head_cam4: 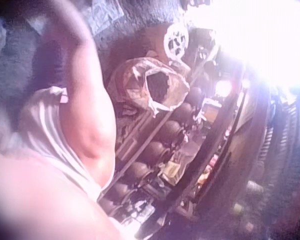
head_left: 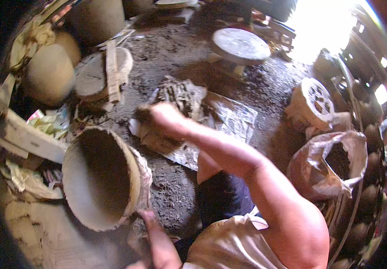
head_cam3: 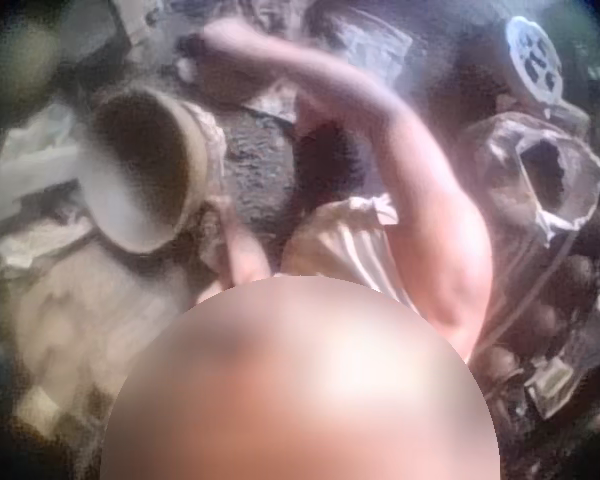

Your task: The person shapes a clay pot by hand, repeatedly adding and smoothing clay on the rim and sides. They use a wooden stick to measure the pot's diameter and continue refining the shape with their hands.

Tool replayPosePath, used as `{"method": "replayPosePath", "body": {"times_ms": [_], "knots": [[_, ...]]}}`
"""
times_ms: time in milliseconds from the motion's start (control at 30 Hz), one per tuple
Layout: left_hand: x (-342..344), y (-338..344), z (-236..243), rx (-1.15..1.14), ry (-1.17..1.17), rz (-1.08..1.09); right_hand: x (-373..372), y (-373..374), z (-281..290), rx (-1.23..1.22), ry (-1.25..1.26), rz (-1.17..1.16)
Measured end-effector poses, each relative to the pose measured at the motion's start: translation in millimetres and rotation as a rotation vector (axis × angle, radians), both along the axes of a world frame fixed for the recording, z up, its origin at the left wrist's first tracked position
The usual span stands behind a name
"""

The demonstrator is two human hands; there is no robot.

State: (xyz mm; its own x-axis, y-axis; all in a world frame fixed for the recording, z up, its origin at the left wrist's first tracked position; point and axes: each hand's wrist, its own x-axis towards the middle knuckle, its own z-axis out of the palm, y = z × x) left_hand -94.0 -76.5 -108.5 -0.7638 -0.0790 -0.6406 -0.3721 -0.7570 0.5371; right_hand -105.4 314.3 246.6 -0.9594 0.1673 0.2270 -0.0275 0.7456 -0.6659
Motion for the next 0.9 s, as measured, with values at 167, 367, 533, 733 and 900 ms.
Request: {"method": "replayPosePath", "body": {"times_ms": [167,367,533,733,900], "knots": [[44,4,12,-0.163,-0.125,-0.003,-18,104,-55,0.489,-0.261,-0.292],[49,-84,92,-0.209,-0.108,0.508,-18,158,-138,0.617,-0.519,-0.27],[8,-238,232,-0.63,0.009,0.604,-38,131,-99,0.739,-0.057,-0.091],[38,-294,266,-0.822,0.144,0.105,-46,30,-52,0.756,-0.219,0.324],[45,-297,129,-0.972,0.144,-0.159,-32,-53,-35,1.008,-0.544,0.711]]}}
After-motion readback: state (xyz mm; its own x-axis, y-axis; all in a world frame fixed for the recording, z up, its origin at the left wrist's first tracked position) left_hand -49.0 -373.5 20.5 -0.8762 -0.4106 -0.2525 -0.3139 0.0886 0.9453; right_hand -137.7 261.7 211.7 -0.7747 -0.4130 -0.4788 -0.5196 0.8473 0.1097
